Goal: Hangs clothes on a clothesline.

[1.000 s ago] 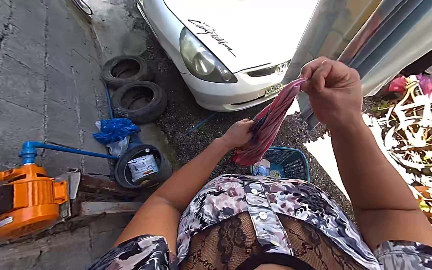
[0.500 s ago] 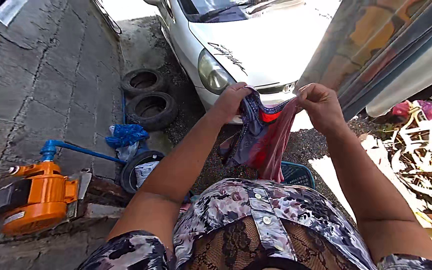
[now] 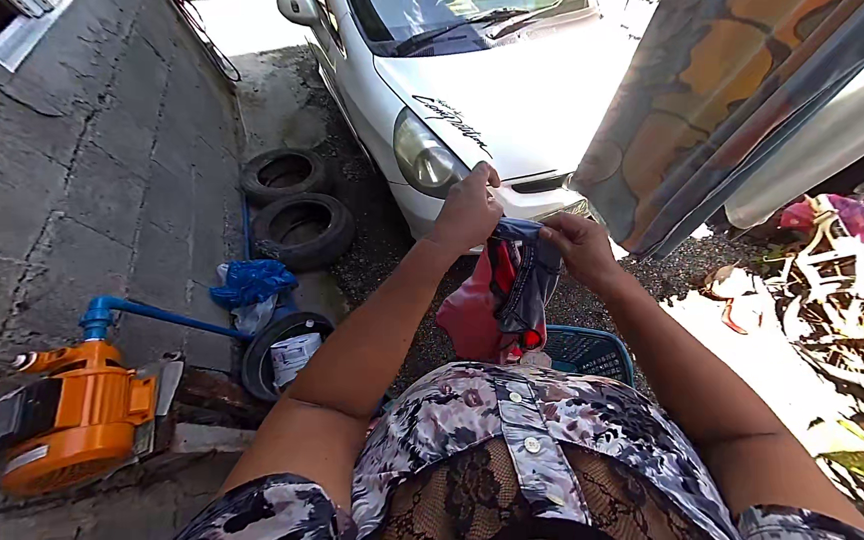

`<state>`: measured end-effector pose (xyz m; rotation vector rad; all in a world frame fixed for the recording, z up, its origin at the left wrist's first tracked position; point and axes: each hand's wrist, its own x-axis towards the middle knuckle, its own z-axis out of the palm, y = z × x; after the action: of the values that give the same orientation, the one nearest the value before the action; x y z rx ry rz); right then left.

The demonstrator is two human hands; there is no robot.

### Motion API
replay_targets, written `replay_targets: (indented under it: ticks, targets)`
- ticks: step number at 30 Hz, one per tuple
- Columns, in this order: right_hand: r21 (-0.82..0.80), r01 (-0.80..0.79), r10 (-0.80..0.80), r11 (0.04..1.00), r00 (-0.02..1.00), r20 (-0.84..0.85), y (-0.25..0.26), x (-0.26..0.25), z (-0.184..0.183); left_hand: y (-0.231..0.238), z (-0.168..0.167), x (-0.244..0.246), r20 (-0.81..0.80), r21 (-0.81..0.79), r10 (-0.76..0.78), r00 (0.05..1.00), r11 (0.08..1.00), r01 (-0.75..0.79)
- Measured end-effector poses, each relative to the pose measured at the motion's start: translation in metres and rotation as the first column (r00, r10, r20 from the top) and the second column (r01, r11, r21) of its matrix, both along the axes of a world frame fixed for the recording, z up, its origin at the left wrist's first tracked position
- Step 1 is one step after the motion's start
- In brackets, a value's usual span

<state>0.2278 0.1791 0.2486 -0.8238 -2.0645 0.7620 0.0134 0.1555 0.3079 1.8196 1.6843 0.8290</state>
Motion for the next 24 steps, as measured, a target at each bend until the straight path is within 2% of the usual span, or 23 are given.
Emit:
replay_targets:
  ticks: [2, 3, 4, 5, 7, 9, 11, 12, 14, 15, 17, 19, 20, 21, 22, 24]
  targets:
    - [0.137, -0.010, 0.008, 0.990, 1.000, 0.018, 0.003, -0.006, 0.013, -0.002, -0.001, -0.005, -0.120, -0.069, -0.177, 0.977, 0.983, 0.170]
    - [0.178, -0.026, 0.020, 0.984, 0.999, 0.036, 0.004, -0.010, 0.020, -0.003, -0.001, -0.007, -0.102, -0.100, -0.293, 0.951, 0.954, 0.283]
    - [0.200, -0.041, 0.032, 0.979, 0.998, 0.049, 0.005, -0.015, 0.025, -0.005, -0.005, -0.011, -0.009, -0.094, -0.387, 0.922, 0.918, 0.384]
    - [0.214, -0.057, 0.046, 0.975, 0.997, 0.057, 0.007, -0.020, 0.027, -0.007, -0.012, -0.013, 0.153, -0.071, -0.433, 0.888, 0.892, 0.447]
    - [0.231, -0.095, 0.085, 0.968, 0.995, 0.053, 0.012, -0.030, 0.025, -0.011, -0.030, -0.013, 0.537, -0.083, -0.370, 0.758, 0.871, 0.484]
    - [0.198, -0.124, 0.117, 0.972, 0.992, 0.051, 0.012, -0.036, 0.023, -0.020, -0.041, -0.009, 0.729, -0.097, -0.287, 0.621, 0.855, 0.509]
    - [0.105, -0.132, 0.128, 0.986, 0.991, 0.044, 0.011, -0.037, 0.026, -0.009, -0.044, -0.016, 0.788, -0.088, -0.283, 0.548, 0.828, 0.554]
    - [0.039, -0.127, 0.126, 0.991, 0.992, 0.032, 0.011, -0.035, 0.027, -0.007, -0.044, -0.016, 0.789, -0.083, -0.281, 0.546, 0.832, 0.548]
    - [-0.120, -0.077, 0.078, 0.990, 0.997, 0.005, 0.012, -0.025, 0.022, -0.010, -0.044, -0.011, 0.798, -0.072, -0.229, 0.557, 0.882, 0.466]
    - [-0.213, -0.036, 0.041, 0.976, 0.999, 0.020, 0.012, -0.016, 0.014, -0.012, -0.045, -0.009, 0.828, -0.051, -0.193, 0.526, 0.909, 0.415]
    - [-0.466, 0.075, 0.005, 0.882, 0.986, 0.169, 0.012, 0.008, -0.015, -0.014, -0.048, -0.010, 0.927, -0.003, -0.132, 0.352, 0.934, 0.356]
    - [-0.738, 0.164, 0.110, 0.654, 0.945, 0.307, 0.017, 0.027, -0.062, -0.015, -0.047, -0.013, 0.980, 0.019, -0.087, 0.181, 0.937, 0.350]
    - [-0.821, 0.156, 0.169, 0.550, 0.941, 0.292, 0.016, 0.033, -0.083, -0.017, -0.046, -0.014, 0.992, 0.027, -0.070, 0.105, 0.931, 0.364]
    - [-0.863, 0.107, 0.187, 0.495, 0.956, 0.226, 0.013, 0.034, -0.095, -0.018, -0.046, -0.014, 0.998, 0.044, -0.059, 0.028, 0.922, 0.384]
    - [-0.875, 0.026, 0.177, 0.484, 0.976, 0.127, 0.009, 0.030, -0.097, -0.018, -0.047, -0.015, 0.998, 0.058, -0.057, -0.014, 0.911, 0.408]
    - [-0.809, -0.110, 0.130, 0.578, 0.991, -0.042, 0.006, 0.016, -0.087, -0.015, -0.054, -0.016, 0.999, 0.039, -0.035, -0.015, 0.903, 0.428]
